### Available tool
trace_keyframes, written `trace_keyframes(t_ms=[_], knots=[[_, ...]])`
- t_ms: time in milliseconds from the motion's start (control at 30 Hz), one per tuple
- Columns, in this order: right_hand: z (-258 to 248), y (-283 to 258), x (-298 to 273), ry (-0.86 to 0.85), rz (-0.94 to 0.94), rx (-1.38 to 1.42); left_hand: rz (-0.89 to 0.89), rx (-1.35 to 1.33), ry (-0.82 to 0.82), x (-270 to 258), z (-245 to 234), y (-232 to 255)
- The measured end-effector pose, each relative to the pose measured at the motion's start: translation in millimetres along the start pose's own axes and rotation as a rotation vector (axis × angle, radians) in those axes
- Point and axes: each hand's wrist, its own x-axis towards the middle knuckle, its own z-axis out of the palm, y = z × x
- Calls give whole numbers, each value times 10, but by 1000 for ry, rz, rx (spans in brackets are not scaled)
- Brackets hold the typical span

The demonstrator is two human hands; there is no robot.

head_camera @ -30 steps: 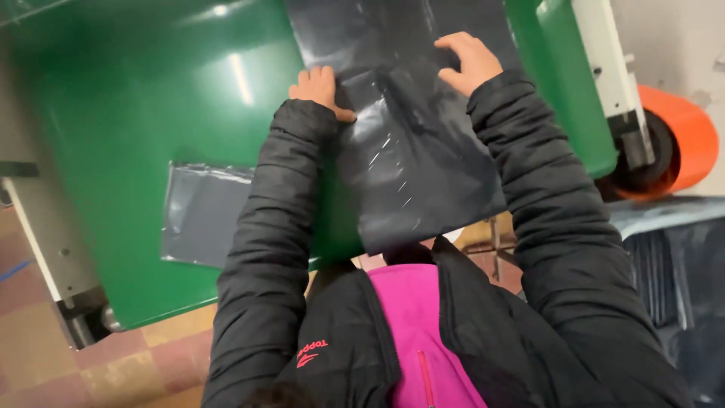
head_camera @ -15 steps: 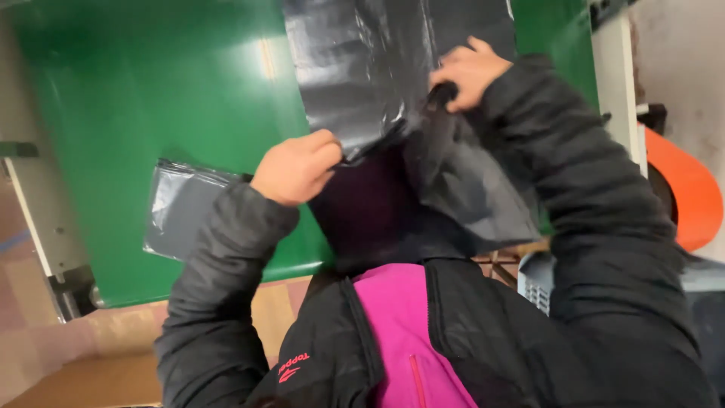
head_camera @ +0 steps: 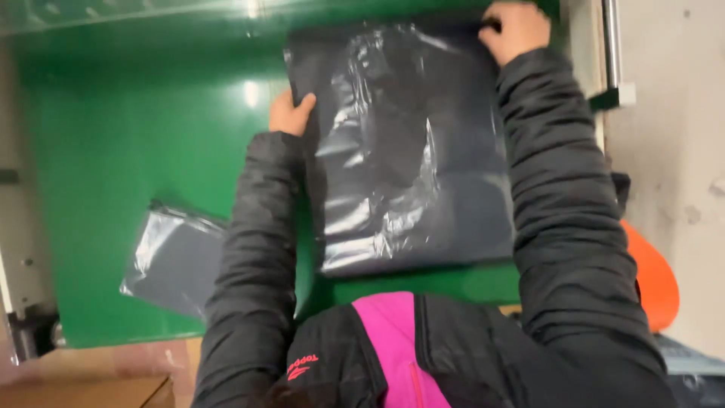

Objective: The recorder is folding black plastic bags or sheets on a conveyor belt and stacking them in a blue crate.

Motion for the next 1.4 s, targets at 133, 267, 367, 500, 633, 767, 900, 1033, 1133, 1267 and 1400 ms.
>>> trace_keyframes(t_ms=[133, 267, 367, 500, 633, 767, 900, 1033, 1133, 1267, 1400], knots=[[312, 103, -100, -108, 146, 171, 101, 265, 89, -55, 19, 39], [663, 388, -311, -54, 52, 69, -75, 464, 105, -144, 108, 263], [569, 305, -196, -88, 27, 68, -233, 608, 86, -159, 121, 534], [574, 202, -8, -93, -89, 87, -105, 807, 225, -479, 86, 1434], [1084, 359, 77, -295, -104, -83, 227, 639, 67, -912, 354, 1691], [1276, 398, -107, -282, 10, -67, 98, -202, -212, -1093, 958, 1055], [-454, -692, -360, -230, 284, 262, -311, -758, -513, -814, 836, 358], [-1735, -1469, -1179, -72, 204, 461, -723, -1233, -375, -856, 306, 556], [-1999, -1799, -1856, -29, 186, 327, -709, -1338, -397, -761, 141, -132], [-1845, -1944, -2467, -97, 270, 268, -766, -1285, -251, -746, 95, -416], [-1710, -1939, -2698, -91, 259, 245, -679, -1111, -206, -1124, 127, -235]])
